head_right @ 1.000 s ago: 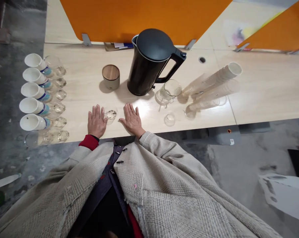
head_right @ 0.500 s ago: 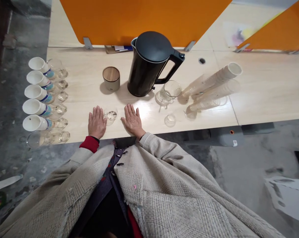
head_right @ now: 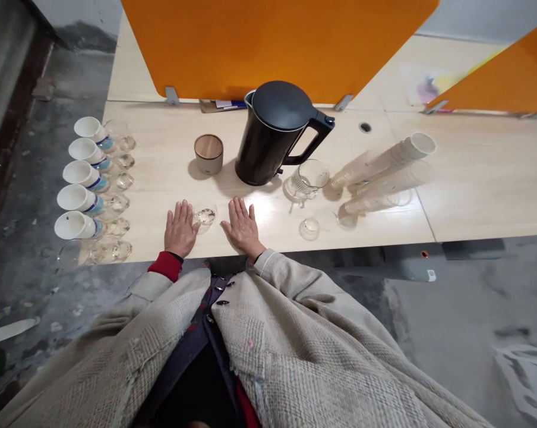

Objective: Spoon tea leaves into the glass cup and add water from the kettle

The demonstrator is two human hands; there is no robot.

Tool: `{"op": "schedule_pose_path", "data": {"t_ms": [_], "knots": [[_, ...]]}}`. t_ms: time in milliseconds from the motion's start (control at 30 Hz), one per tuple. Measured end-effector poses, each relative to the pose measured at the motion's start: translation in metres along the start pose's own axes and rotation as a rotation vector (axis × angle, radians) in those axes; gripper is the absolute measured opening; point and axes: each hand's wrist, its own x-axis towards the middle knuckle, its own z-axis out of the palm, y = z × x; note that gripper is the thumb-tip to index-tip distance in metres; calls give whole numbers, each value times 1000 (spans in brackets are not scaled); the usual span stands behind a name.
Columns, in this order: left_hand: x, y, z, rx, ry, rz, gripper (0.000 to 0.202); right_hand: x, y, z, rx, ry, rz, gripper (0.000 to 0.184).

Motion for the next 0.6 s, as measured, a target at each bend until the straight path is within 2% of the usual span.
{"op": "schedule_pose_path", "data": {"t_ms": [600], "knots": [[3,-3,5,-1,8,3,69,2,-1,-1,-9,-16,11,77]]}}
